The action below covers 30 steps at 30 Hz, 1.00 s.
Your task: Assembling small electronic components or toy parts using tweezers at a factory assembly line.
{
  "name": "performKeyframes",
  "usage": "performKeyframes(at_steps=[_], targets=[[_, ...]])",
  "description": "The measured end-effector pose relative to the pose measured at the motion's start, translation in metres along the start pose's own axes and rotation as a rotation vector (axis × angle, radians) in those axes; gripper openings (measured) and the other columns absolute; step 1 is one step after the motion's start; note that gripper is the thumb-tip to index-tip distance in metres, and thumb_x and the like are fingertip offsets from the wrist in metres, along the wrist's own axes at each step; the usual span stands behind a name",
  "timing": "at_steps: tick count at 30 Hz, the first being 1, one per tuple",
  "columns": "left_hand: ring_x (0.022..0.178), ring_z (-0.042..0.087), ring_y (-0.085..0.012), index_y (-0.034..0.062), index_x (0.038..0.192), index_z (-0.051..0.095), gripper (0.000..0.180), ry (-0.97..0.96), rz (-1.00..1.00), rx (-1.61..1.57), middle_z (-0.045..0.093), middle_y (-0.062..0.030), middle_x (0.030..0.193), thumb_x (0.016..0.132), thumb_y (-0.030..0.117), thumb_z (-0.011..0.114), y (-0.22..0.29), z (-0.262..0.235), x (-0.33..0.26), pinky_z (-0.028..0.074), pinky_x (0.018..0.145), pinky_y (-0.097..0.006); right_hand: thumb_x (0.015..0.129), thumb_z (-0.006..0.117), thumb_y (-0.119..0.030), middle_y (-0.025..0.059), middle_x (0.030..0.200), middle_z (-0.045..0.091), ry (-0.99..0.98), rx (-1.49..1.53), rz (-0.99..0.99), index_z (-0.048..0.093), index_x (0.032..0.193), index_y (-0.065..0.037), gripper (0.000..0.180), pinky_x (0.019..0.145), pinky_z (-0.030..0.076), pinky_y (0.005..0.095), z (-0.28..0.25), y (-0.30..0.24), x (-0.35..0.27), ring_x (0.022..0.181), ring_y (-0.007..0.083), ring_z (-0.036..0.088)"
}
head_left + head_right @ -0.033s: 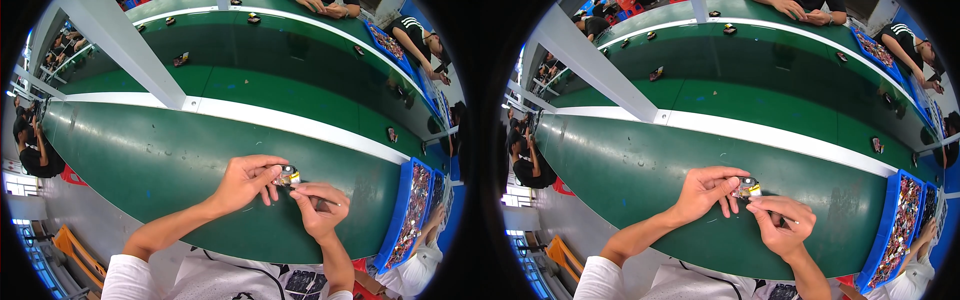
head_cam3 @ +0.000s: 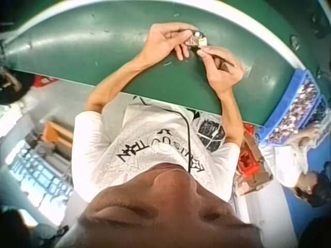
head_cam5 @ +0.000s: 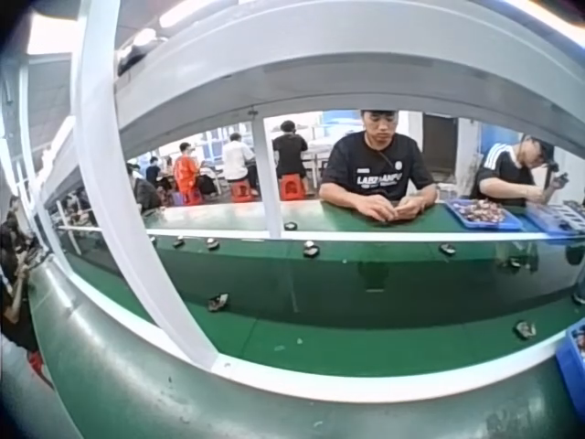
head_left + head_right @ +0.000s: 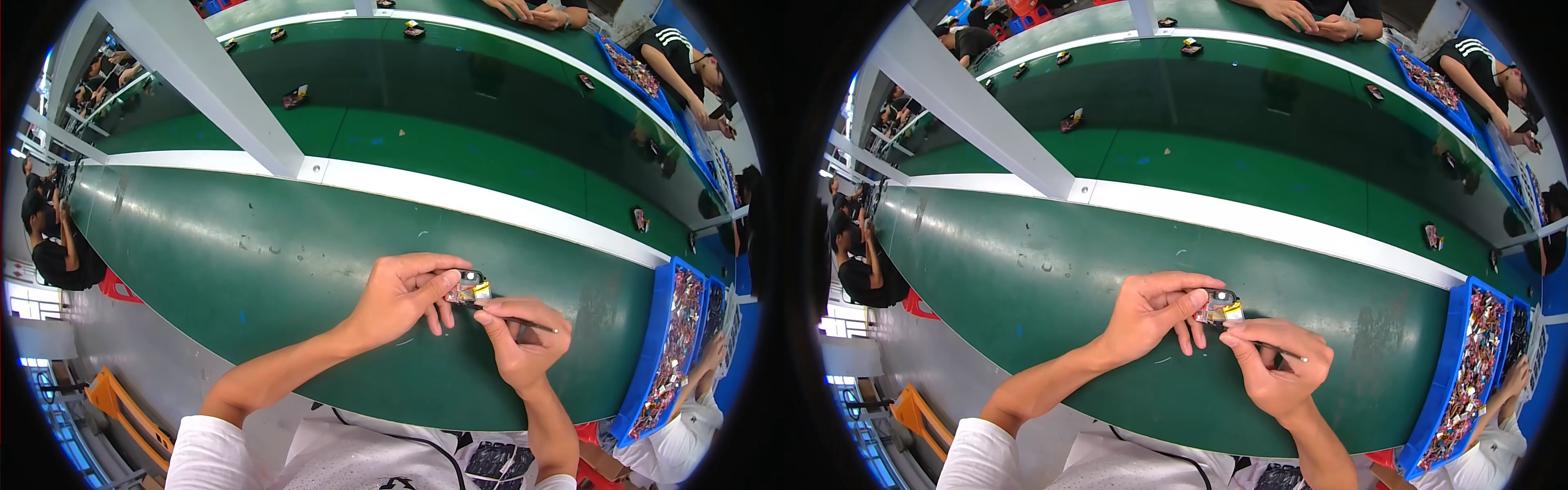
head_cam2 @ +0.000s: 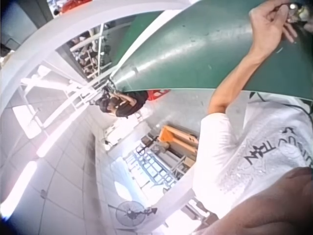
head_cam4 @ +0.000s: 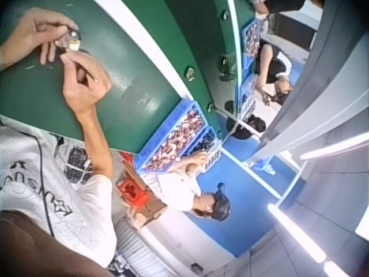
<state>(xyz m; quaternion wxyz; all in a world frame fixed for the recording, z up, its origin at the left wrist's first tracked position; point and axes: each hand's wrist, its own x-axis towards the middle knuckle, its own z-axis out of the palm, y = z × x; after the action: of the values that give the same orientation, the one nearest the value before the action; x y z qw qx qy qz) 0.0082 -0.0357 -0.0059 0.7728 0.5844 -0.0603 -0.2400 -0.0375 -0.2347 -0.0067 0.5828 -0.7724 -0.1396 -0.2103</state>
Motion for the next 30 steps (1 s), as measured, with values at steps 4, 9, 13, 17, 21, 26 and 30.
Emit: performKeyframes(at_steps=[4,9,13,17,21,26,30], targets=[[0.066,0.071,-0.0179,-0.0088,0.125,0.065,0.028,0.002,0.007,0.068,0.071,-0.0148,0.095,0.104,0.009,0.058,0.0025,-0.0006,-0.0004,0.059,0.051,-0.027,0.077,0.083,0.005,0.0107,0.084,0.077,0.029,0.063,0.197,0.075,0.088,0.002,0.013,0.044,0.03,0.0193,-0.0012,-0.0004,0.0007,0.046,0.0008,0.041],[0.065,0.07,-0.0178,-0.0091,0.123,0.066,0.027,0.013,0.003,0.084,0.069,-0.0147,0.093,0.104,0.008,0.058,0.0043,-0.0034,0.0007,0.058,0.051,-0.027,0.076,0.084,0.005,0.0103,0.086,0.076,0.023,0.057,0.196,0.074,0.09,0.003,0.017,0.045,0.03,0.0192,-0.0017,-0.0029,0.0054,0.047,0.0011,0.042],[0.065,0.069,-0.0177,-0.0094,0.123,0.067,0.027,0.017,0.017,0.099,0.068,-0.0146,0.093,0.103,0.007,0.058,0.0039,-0.0029,0.0008,0.058,0.051,-0.027,0.076,0.084,0.004,0.0119,0.088,0.076,-0.007,0.017,0.115,0.075,0.091,0.001,0.019,0.044,0.032,0.0195,0.0,-0.0006,0.0041,0.045,0.0019,0.043],[0.065,0.069,-0.0175,-0.0098,0.122,0.067,0.026,0.018,0.028,0.12,0.067,-0.0142,0.094,0.104,0.006,0.058,0.0031,-0.0023,-0.0001,0.057,0.051,-0.027,0.076,0.085,0.003,0.0133,0.09,0.077,-0.046,-0.012,0.07,0.075,0.091,-0.001,0.019,0.043,0.032,0.02,0.0004,0.0005,0.0038,0.043,0.0027,0.043],[0.065,0.069,-0.0174,-0.0094,0.122,0.067,0.026,0.009,0.024,0.126,0.067,-0.0138,0.094,0.104,0.007,0.058,0.0015,-0.0029,0.0002,0.057,0.051,-0.027,0.076,0.085,0.003,0.0126,0.09,0.078,-0.052,-0.009,0.06,0.074,0.091,-0.002,0.019,0.043,0.032,0.02,0.0007,0.0002,0.004,0.042,0.0026,0.042],[0.065,0.069,-0.0171,-0.0091,0.122,0.067,0.027,0.011,0.03,0.135,0.067,-0.0136,0.092,0.103,0.007,0.058,0.0018,-0.0019,0.0007,0.057,0.051,-0.027,0.076,0.084,0.003,0.012,0.09,0.078,-0.055,-0.018,0.046,0.074,0.091,-0.002,0.019,0.042,0.032,0.0199,0.0003,0.0005,0.0036,0.042,0.0025,0.042],[0.064,0.069,-0.0166,-0.0087,0.122,0.068,0.026,0.009,0.02,0.124,0.067,-0.0124,0.088,0.104,0.008,0.058,0.0011,-0.0022,0.0004,0.057,0.05,-0.027,0.076,0.084,0.003,0.0117,0.09,0.078,-0.049,-0.013,0.053,0.074,0.09,-0.002,0.019,0.042,0.031,0.0198,0.0005,0.0006,0.0035,0.042,0.0026,0.042]])
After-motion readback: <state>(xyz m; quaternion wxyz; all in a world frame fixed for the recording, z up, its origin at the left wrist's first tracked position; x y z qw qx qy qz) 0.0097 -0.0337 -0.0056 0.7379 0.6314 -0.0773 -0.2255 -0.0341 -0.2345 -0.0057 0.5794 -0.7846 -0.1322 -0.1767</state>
